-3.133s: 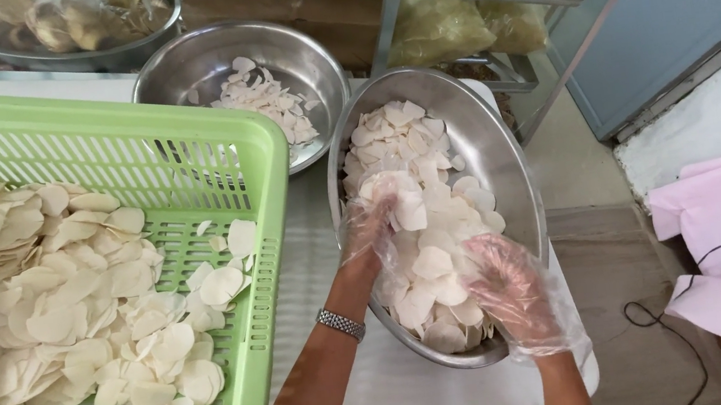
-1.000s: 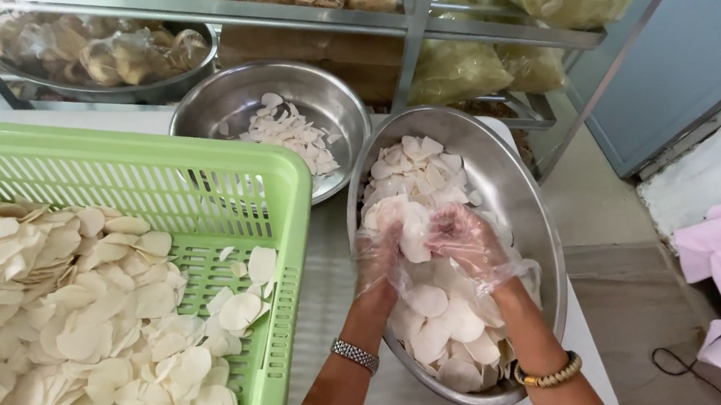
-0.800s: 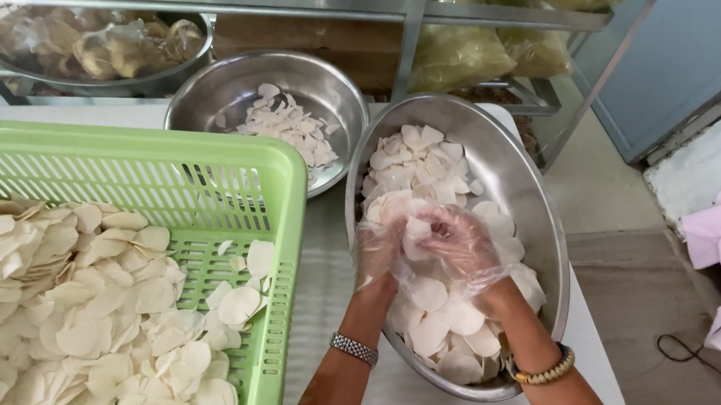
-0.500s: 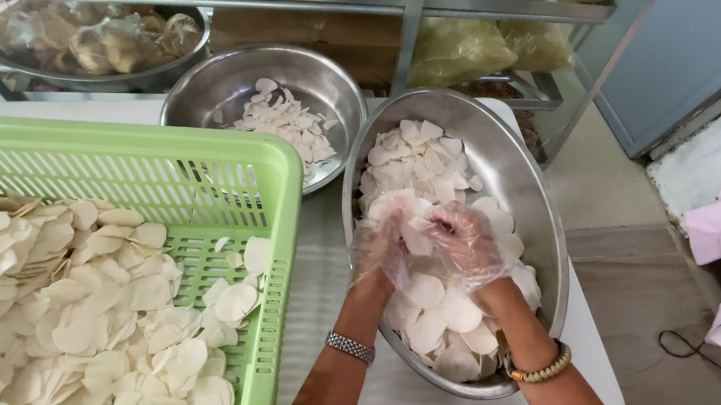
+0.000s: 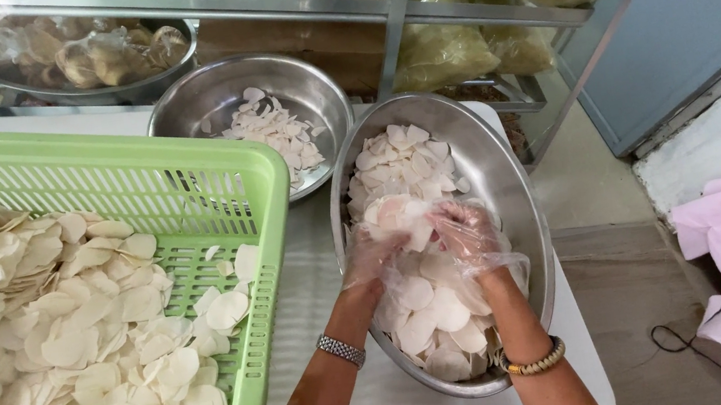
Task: The person transfers thin, white, round food slices from a green plastic basket into a large metal bowl using gloved hands. The person repeatedly scoops the slices and places them into the bowl, occasionally adjusting the pile.
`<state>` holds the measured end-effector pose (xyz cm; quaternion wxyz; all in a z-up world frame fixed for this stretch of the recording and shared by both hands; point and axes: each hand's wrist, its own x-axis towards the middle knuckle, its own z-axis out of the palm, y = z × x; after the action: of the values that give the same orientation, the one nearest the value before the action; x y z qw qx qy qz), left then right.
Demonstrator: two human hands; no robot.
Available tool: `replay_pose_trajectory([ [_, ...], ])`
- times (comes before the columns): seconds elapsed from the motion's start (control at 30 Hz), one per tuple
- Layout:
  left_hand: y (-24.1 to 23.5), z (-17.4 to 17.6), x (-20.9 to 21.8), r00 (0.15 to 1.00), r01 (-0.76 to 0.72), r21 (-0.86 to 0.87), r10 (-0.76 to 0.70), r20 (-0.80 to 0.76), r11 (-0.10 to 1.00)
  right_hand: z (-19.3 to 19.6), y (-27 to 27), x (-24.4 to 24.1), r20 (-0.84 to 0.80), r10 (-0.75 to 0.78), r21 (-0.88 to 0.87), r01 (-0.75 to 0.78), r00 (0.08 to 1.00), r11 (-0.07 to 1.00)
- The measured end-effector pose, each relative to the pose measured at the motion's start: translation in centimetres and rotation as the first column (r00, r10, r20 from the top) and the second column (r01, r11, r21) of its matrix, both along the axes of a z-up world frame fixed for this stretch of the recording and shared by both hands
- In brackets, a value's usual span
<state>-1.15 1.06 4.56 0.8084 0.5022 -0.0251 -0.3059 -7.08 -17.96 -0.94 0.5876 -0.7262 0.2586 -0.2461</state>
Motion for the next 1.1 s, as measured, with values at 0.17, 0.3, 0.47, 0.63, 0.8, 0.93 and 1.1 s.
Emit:
replay_pose_trajectory([
  [0.17,-0.4,-0.6,1.0,0.999,0.049,0.066,-0.047,-0.028,0.997,3.2,1.8,-0.8,0.047,-0.082,0.056,0.079,0.996,0.995],
  [0.3,-0.3,-0.7,1.1,0.999,0.034,0.046,-0.033,-0.021,0.998,3.7,1.3,-1.4,0.16,-0.089,0.13,0.068,0.983,0.989],
  [0.47,-0.2,-1.5,1.0,0.999,-0.035,0.037,0.034,0.004,0.999,3.8,1.2,-1.7,0.265,-0.074,0.219,0.015,0.961,0.976],
  [0.63,0.1,1.8,0.0,0.989,-0.14,0.085,0.135,0.069,0.986,3.2,0.3,-1.4,0.391,0.017,0.172,-0.091,0.92,0.981],
  [0.8,-1.3,-1.9,0.4,0.975,-0.221,0.064,0.22,0.022,0.973,6.0,2.1,-0.8,0.283,0.026,0.143,-0.07,0.959,0.987],
  [0.93,-0.7,-1.9,1.0,0.986,-0.164,0.108,0.16,0.039,0.981,7.1,2.7,-0.7,0.229,0.057,0.169,-0.098,0.972,0.981],
  [1.1,-0.9,-3.2,1.9,0.986,-0.16,0.217,0.149,0.069,0.963,5.5,0.1,2.3,0.121,0.191,0.162,-0.209,0.974,0.964],
])
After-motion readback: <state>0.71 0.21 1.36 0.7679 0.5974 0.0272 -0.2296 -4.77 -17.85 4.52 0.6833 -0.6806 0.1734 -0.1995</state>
